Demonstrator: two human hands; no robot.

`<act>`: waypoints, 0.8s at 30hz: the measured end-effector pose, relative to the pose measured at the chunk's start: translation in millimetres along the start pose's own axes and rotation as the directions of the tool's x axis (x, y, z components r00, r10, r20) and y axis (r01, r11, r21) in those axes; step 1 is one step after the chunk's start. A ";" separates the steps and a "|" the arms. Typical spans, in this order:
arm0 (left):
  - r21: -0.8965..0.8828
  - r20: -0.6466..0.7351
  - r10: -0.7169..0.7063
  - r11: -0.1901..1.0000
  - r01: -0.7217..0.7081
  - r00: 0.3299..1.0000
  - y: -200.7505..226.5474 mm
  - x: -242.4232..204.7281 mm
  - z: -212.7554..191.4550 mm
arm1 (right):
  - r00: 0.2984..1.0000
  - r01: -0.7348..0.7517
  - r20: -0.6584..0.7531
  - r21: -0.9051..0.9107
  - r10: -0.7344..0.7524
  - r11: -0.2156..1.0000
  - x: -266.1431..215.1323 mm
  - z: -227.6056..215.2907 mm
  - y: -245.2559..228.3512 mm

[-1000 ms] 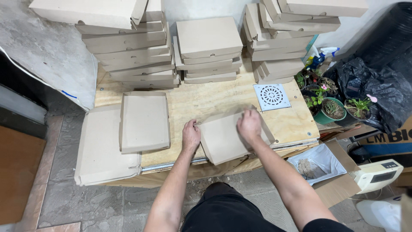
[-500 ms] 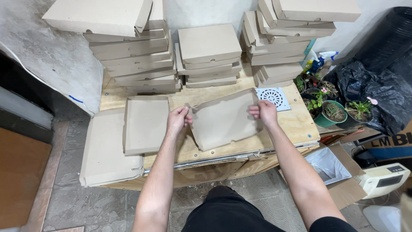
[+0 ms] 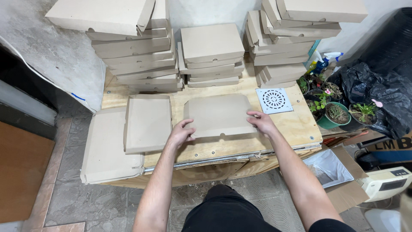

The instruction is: The person assembles flat-packed cardboard boxes by folding the side flaps and tucking the tabs into slots to form the box shape. The person repeats this process for several boxes, stacking the completed ones on the left side of the table.

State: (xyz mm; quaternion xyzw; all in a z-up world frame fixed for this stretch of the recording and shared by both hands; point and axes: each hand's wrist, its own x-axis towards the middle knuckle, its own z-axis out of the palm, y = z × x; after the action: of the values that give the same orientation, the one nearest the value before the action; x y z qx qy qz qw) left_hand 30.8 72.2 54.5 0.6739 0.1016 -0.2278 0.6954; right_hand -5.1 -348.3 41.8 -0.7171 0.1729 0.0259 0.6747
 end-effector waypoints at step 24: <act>0.918 0.008 -0.235 -0.384 -0.100 0.972 67.9 6.2 89.5 | 0.932 0.257 0.233 -0.965 0.277 -0.050 -3.5 77.6 -79.3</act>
State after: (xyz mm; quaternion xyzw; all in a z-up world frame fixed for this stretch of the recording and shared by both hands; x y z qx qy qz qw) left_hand 52.2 -17.8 118.6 0.9153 -0.1621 -0.3198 -0.1835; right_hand 29.3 -269.4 111.9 -0.9590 -0.0226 0.2796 -0.0399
